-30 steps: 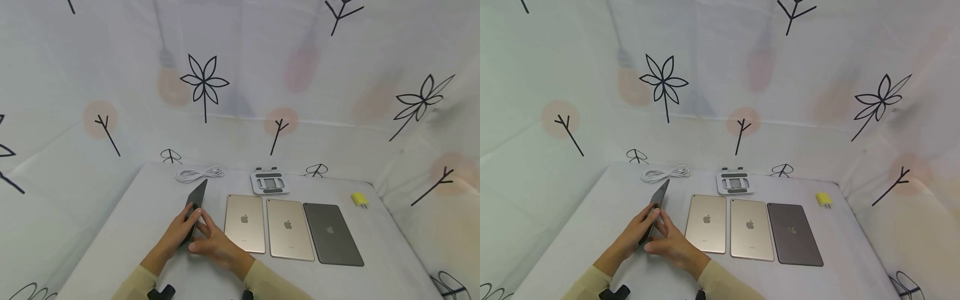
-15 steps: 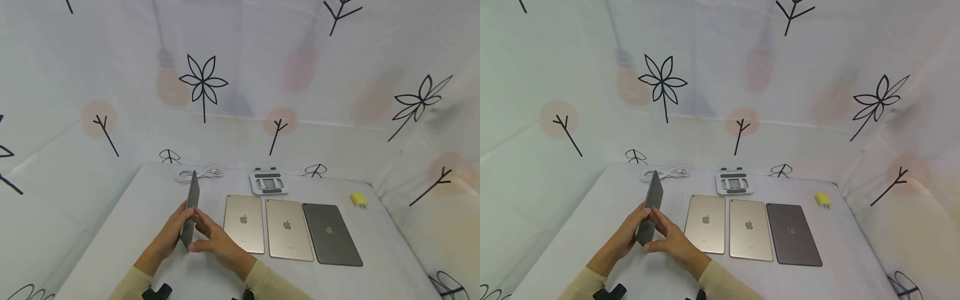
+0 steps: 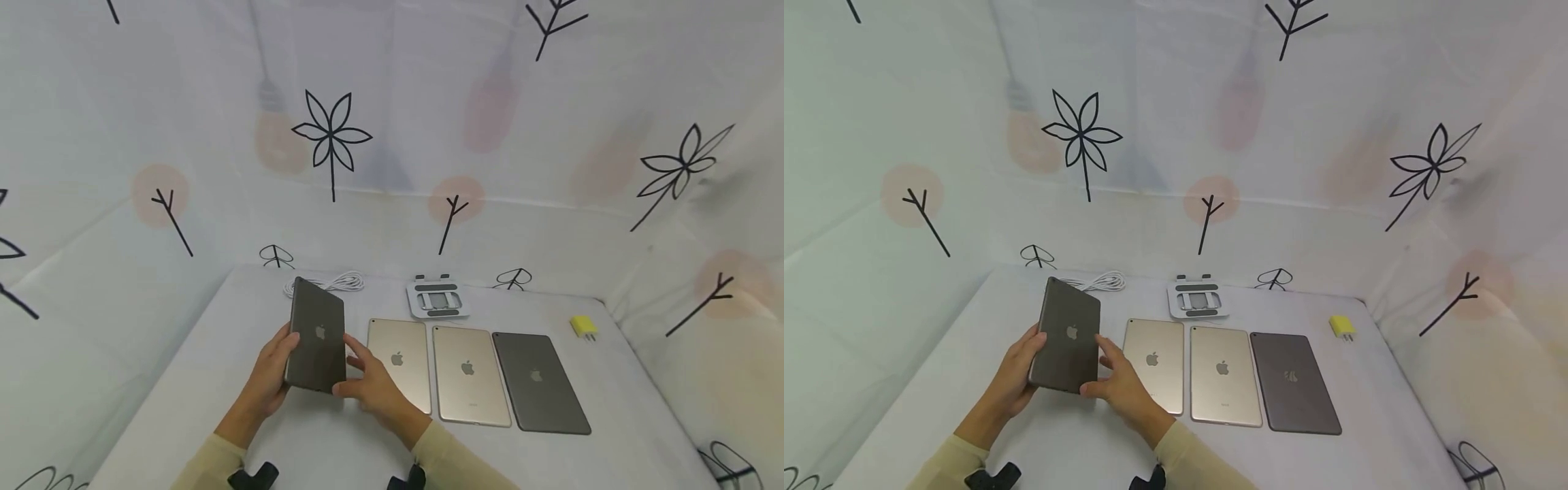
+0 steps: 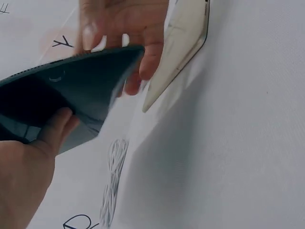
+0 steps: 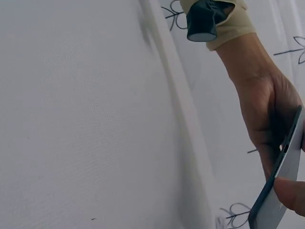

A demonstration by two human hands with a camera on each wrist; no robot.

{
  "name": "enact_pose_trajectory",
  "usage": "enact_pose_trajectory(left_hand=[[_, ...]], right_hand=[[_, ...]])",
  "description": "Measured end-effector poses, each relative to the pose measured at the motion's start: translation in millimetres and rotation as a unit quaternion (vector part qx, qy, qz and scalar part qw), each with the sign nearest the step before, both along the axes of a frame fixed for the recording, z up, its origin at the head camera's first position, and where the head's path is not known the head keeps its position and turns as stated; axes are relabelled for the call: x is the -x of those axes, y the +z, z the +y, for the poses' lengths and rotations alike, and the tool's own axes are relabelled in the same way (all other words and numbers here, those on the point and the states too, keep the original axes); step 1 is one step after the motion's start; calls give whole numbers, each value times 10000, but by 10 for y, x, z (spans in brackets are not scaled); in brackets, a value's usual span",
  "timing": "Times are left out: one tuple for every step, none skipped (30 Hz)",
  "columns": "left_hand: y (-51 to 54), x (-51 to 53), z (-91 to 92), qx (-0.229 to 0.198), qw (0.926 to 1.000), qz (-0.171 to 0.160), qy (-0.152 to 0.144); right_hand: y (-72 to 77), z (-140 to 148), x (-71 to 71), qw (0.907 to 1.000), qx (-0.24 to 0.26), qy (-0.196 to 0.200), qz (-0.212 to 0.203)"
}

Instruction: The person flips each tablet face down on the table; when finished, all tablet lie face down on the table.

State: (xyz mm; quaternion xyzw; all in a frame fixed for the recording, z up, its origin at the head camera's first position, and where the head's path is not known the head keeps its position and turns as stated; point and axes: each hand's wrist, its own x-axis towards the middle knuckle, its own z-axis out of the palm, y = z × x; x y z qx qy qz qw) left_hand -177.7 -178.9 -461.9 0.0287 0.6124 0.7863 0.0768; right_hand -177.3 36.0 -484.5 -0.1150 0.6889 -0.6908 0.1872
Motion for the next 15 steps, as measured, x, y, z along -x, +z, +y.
enact_pose_trajectory(left_hand=[[-8, 0, -8, -69, 9999, 55, 56], [-15, 0, -15, -119, 9998, 102, 129], [-23, 0, -22, -155, 9996, 148, 207], [-32, 1, -29, -167, 9992, 199, 291], [-41, 3, -37, -184, 9989, 214, 382], [-50, 5, -46, -189, 9985, 215, 469], [-60, 7, -56, -184, 9981, 197, 555], [-70, 11, -67, -159, 9977, 200, 634], [-77, 17, -77, -140, 9973, 210, 690], [-87, 25, -90, -116, 9970, 200, 745], [-94, 34, -103, -100, 9966, 177, 793], [-99, 45, -115, -55, 9964, 175, 824], [-104, 58, -128, 3, 9963, 177, 841], [-109, 73, -143, 83, 9963, 163, 841], [-115, 88, -162, 188, 9963, 118, 828]], right_hand=[[-16, 18, 11, 10000, -7, -64, -43], [-31, 36, 22, 9999, 28, -93, -105], [-44, 54, 29, 9998, 56, -110, -152], [-54, 71, 37, 9997, 129, -99, -194], [-66, 88, 47, 9995, 216, -80, -229], [-78, 106, 57, 9991, 328, -27, -261], [-85, 124, 65, 9985, 444, 14, -321], [-89, 143, 71, 9981, 516, 48, -333], [-92, 164, 76, 9979, 554, 71, -327], [-94, 183, 83, 9979, 565, 91, -311], [-92, 200, 86, 9979, 563, 114, -284], [-87, 216, 87, 9982, 531, 142, -258], [-79, 227, 87, 9985, 475, 148, -219], [-72, 236, 87, 9989, 409, 160, -164], [-64, 241, 85, 9991, 350, 171, -136]])
